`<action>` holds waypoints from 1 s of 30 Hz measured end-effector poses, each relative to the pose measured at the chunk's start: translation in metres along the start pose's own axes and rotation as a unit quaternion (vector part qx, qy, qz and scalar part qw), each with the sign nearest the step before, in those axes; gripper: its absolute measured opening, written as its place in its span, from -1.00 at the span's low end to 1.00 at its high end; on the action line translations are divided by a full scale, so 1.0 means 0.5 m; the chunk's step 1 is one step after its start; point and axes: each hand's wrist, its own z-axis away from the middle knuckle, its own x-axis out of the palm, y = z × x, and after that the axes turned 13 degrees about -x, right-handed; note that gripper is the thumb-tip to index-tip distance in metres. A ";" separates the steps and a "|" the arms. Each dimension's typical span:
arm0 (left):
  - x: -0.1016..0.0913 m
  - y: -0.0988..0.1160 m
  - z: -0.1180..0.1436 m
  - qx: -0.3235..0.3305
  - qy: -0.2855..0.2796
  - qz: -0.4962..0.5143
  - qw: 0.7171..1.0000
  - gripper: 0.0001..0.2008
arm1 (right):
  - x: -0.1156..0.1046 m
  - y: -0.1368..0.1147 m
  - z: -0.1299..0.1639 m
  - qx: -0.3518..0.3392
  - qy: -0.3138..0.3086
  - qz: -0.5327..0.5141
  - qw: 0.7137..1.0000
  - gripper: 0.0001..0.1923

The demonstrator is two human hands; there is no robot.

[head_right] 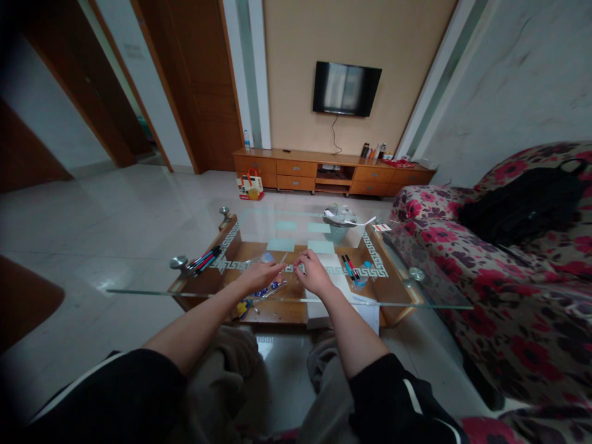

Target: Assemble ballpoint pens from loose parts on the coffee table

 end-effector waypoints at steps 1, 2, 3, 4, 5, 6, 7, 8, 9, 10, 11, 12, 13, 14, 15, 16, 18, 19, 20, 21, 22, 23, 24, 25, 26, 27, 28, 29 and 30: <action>0.000 0.000 0.000 -0.002 -0.001 0.003 1.000 -0.59 | -0.002 -0.002 -0.001 0.000 0.004 -0.002 1.000 -0.89; 0.000 0.000 0.001 -0.005 -0.002 0.005 1.000 -0.59 | -0.003 -0.005 -0.002 -0.001 0.007 -0.004 1.000 -0.89; 0.001 -0.001 0.001 -0.008 -0.003 0.007 1.000 -0.59 | -0.005 -0.007 -0.003 -0.003 0.012 -0.006 1.000 -0.89; 0.002 -0.002 0.001 -0.012 -0.003 0.007 1.000 -0.59 | -0.007 -0.008 -0.004 -0.004 0.019 -0.007 1.000 -0.89; 0.003 -0.002 0.001 -0.017 -0.003 0.005 1.000 -0.59 | -0.009 -0.007 -0.005 -0.003 0.026 -0.006 1.000 -0.89; 0.005 -0.003 0.001 -0.023 -0.003 0.004 1.000 -0.59 | -0.011 -0.005 -0.005 0.001 0.033 -0.003 0.999 -0.88; 0.006 -0.005 0.001 -0.028 -0.003 0.003 1.000 -0.59 | -0.012 0.000 -0.004 0.009 0.042 0.004 0.999 -0.88; 0.008 -0.006 0.000 -0.032 -0.004 0.002 0.999 -0.59 | -0.014 0.007 -0.003 0.024 0.052 0.016 0.998 -0.87; 0.009 -0.007 0.000 -0.034 -0.005 0.002 0.999 -0.59 | -0.015 0.016 -0.002 0.045 0.063 0.032 0.996 -0.86; 0.010 -0.008 -0.001 -0.034 -0.007 0.002 0.999 -0.60 | -0.016 0.026 0.001 0.071 0.074 0.050 0.993 -0.85; 0.011 -0.008 -0.001 -0.035 -0.008 0.002 0.999 -0.60 | -0.016 0.038 0.004 0.100 0.082 0.069 0.989 -0.84; 0.011 -0.009 -0.002 -0.035 -0.009 0.003 0.999 -0.60 | -0.017 0.050 0.008 0.129 0.086 0.085 0.984 -0.84; 0.012 -0.009 -0.002 -0.036 -0.011 0.002 0.999 -0.59 | -0.017 0.062 0.012 0.154 0.080 0.097 0.980 -0.84; 0.012 -0.009 -0.002 -0.038 -0.012 0.002 0.999 -0.59 | -0.016 0.073 0.017 0.176 0.070 0.107 0.976 -0.84; 0.013 -0.009 -0.003 -0.040 -0.013 0.002 0.999 -0.59 | -0.015 0.083 0.023 0.191 0.052 0.112 0.974 -0.85; 0.013 -0.009 -0.003 -0.042 -0.013 0.002 0.999 -0.59 | -0.013 0.090 0.029 0.205 0.032 0.117 0.971 -0.87; 0.014 -0.008 -0.002 -0.043 -0.013 0.004 0.999 -0.58 | -0.008 0.101 0.040 0.221 -0.004 0.127 0.967 -0.89; 0.014 -0.008 -0.002 -0.044 -0.011 0.005 0.999 -0.59 | -0.005 0.105 0.045 0.225 -0.019 0.131 0.965 -0.90; 0.014 -0.008 -0.002 -0.044 -0.010 0.005 0.999 -0.59 | -0.002 0.107 0.049 0.225 -0.033 0.134 0.965 -0.91; 0.015 -0.008 -0.002 -0.045 -0.009 0.006 0.999 -0.59 | 0.001 0.109 0.053 0.224 -0.046 0.136 0.964 -0.92; 0.015 -0.008 -0.003 -0.045 -0.008 0.005 0.999 -0.60 | 0.003 0.110 0.056 0.222 -0.057 0.137 0.964 -0.93; 0.015 -0.008 -0.003 -0.044 -0.007 0.005 0.999 -0.60 | 0.005 0.111 0.058 0.223 -0.068 0.137 0.963 -0.94; 0.015 -0.008 -0.003 -0.042 -0.007 0.004 0.999 -0.60 | 0.006 0.111 0.058 0.225 -0.078 0.138 0.962 -0.94; 0.015 -0.008 -0.003 -0.039 -0.007 0.003 0.999 -0.61 | 0.007 0.112 0.059 0.227 -0.085 0.138 0.960 -0.93; 0.016 -0.008 -0.003 -0.037 -0.007 0.003 0.999 -0.61 | 0.008 0.112 0.058 0.229 -0.091 0.137 0.959 -0.93; 0.016 -0.008 -0.003 -0.035 -0.007 0.004 0.999 -0.61 | 0.008 0.112 0.058 0.230 -0.093 0.137 0.959 -0.93; 0.016 -0.008 -0.003 -0.035 -0.008 0.006 0.999 -0.61 | 0.008 0.112 0.057 0.231 -0.095 0.135 0.959 -0.93; 0.017 -0.008 -0.003 -0.036 -0.009 0.008 0.999 -0.61 | 0.007 0.112 0.057 0.231 -0.097 0.134 0.959 -0.93; 0.017 -0.008 -0.002 -0.037 -0.009 0.010 0.999 -0.61 | 0.007 0.112 0.057 0.231 -0.098 0.133 0.959 -0.93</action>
